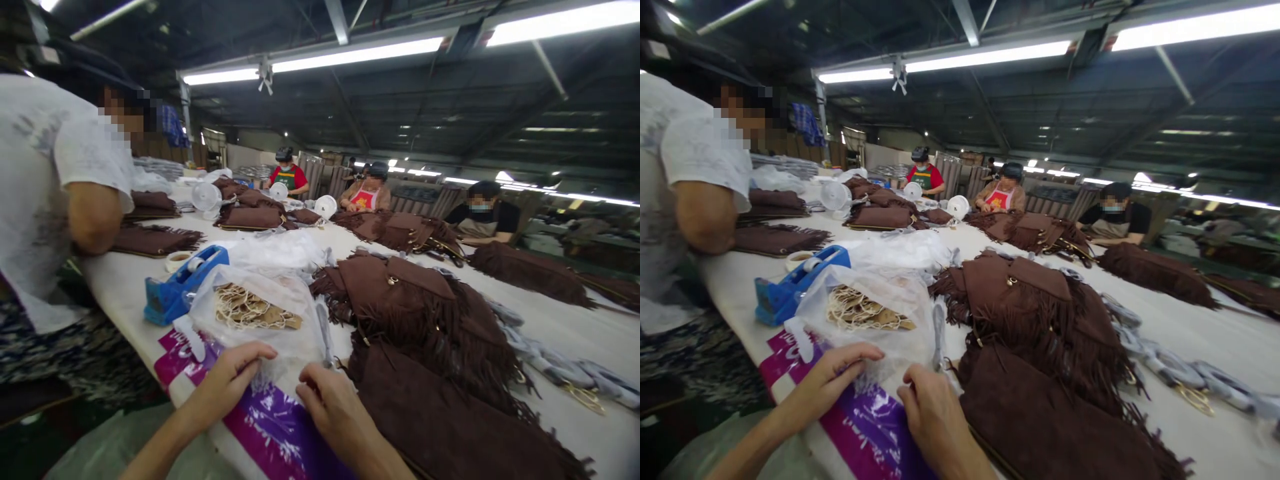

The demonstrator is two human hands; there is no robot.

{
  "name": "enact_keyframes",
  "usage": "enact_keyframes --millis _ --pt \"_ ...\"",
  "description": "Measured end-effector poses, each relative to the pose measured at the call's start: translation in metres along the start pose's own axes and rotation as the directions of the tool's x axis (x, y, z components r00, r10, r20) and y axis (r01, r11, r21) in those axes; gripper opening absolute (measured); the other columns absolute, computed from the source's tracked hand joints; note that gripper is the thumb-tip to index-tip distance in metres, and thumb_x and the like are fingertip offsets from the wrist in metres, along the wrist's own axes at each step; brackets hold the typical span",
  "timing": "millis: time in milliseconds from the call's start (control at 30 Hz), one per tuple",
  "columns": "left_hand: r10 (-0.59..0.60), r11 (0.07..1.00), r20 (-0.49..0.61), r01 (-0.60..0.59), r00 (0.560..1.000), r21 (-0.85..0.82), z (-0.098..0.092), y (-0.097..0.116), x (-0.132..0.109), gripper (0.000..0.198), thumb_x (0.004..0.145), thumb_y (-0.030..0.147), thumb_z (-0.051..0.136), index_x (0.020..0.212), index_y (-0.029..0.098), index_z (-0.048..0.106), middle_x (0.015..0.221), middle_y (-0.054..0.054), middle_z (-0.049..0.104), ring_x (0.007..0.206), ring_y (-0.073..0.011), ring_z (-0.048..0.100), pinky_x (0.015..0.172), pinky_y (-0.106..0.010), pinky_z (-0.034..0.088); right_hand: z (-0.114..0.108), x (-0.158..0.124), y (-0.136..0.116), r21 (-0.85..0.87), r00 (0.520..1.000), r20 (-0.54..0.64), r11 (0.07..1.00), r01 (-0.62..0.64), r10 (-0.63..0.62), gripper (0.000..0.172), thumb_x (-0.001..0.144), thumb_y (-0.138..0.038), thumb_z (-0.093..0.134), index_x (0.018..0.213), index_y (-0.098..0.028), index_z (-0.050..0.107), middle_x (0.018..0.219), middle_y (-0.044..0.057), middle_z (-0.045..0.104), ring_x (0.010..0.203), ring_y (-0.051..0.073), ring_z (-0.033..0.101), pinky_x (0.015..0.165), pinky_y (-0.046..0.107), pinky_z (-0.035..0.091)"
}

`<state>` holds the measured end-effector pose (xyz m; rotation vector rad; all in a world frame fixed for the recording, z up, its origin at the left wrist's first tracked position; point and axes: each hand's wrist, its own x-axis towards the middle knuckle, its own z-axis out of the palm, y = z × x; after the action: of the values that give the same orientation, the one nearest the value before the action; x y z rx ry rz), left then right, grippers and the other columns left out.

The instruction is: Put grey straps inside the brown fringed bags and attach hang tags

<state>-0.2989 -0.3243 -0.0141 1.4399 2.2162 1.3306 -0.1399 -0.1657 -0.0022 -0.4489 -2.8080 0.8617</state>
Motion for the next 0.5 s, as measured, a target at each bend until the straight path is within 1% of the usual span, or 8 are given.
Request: enact_keyframes --millis 67,100,200,267,367,433,500 --pt "0.085 0.996 -0.032 -0.084 0.996 0.031 0.007 0.001 0.0 0.029 0.087 0.017 0.042 0.101 0.02 0.068 0.107 -0.005 0.072 0.102 -0.0194 0.065 0.094 -0.032 0.049 0.009 0.015 -0.005 -0.098 0.998 -0.028 0.993 -0.064 0.062 0.01 0.09 -0.023 0.056 0.094 -0.018 0.064 0.083 0.005 0.072 0.079 0.021 0.065 0.065 0.026 0.035" --pt "0.142 0.988 -0.03 -0.14 0.989 0.063 0.011 0.001 0.0 0.031 0.087 0.015 0.042 0.103 0.02 0.068 0.109 -0.006 0.072 0.104 -0.0194 0.064 0.094 -0.032 0.049 0.012 0.021 -0.007 -0.142 0.997 -0.031 0.987 -0.076 0.072 0.011 0.09 -0.025 0.057 0.095 -0.019 0.064 0.084 0.006 0.072 0.079 0.022 0.066 0.064 0.026 0.035" --pt "0.274 0.941 0.034 -0.275 0.961 0.198 0.021 0.002 0.004 0.034 0.089 0.012 0.043 0.113 0.02 0.066 0.116 -0.007 0.069 0.108 -0.0212 0.061 0.096 -0.037 0.047 0.017 0.033 -0.009 -0.258 1.0 -0.016 0.966 -0.029 0.026 0.014 0.093 -0.023 0.052 0.093 -0.021 0.066 0.088 0.006 0.073 0.081 0.022 0.067 0.062 0.026 0.032" --pt "0.293 0.908 0.077 -0.303 0.953 0.29 0.028 0.001 0.008 0.032 0.091 0.014 0.045 0.115 0.02 0.066 0.118 -0.009 0.069 0.107 -0.0235 0.061 0.094 -0.04 0.047 0.019 0.035 -0.009 -0.317 1.0 -0.002 0.948 0.019 -0.021 0.02 0.094 -0.02 0.047 0.092 -0.021 0.067 0.089 0.006 0.073 0.079 0.02 0.067 0.059 0.027 0.03" --pt "0.271 0.875 0.108 -0.292 0.957 0.387 0.034 -0.001 0.013 0.027 0.09 0.015 0.048 0.104 0.021 0.071 0.118 -0.008 0.069 0.102 -0.0257 0.06 0.088 -0.042 0.048 0.017 0.033 -0.009 -0.349 0.998 -0.01 0.936 0.057 -0.065 0.022 0.091 -0.02 0.046 0.086 -0.021 0.067 0.082 0.005 0.072 0.071 0.018 0.063 0.055 0.028 0.025" --pt "0.255 0.861 0.112 -0.278 0.96 0.425 0.036 -0.001 0.015 0.025 0.089 0.014 0.051 0.095 0.023 0.074 0.118 -0.006 0.069 0.098 -0.0256 0.059 0.086 -0.042 0.047 0.01 0.026 -0.006 -0.3 0.999 -0.018 0.954 0.03 -0.037 0.019 0.085 -0.019 0.05 0.072 -0.02 0.064 0.069 0.003 0.067 0.062 0.016 0.057 0.054 0.028 0.023" --pt "0.256 0.851 0.108 -0.277 0.961 0.446 0.036 0.0 0.017 0.023 0.088 0.015 0.053 0.089 0.023 0.075 0.117 -0.005 0.07 0.097 -0.0251 0.059 0.085 -0.041 0.047 -0.003 0.013 0.001 -0.166 0.999 0.026 0.986 -0.025 0.03 0.018 0.075 -0.016 0.051 0.058 -0.018 0.056 0.055 -0.001 0.056 0.055 0.013 0.049 0.053 0.027 0.022"
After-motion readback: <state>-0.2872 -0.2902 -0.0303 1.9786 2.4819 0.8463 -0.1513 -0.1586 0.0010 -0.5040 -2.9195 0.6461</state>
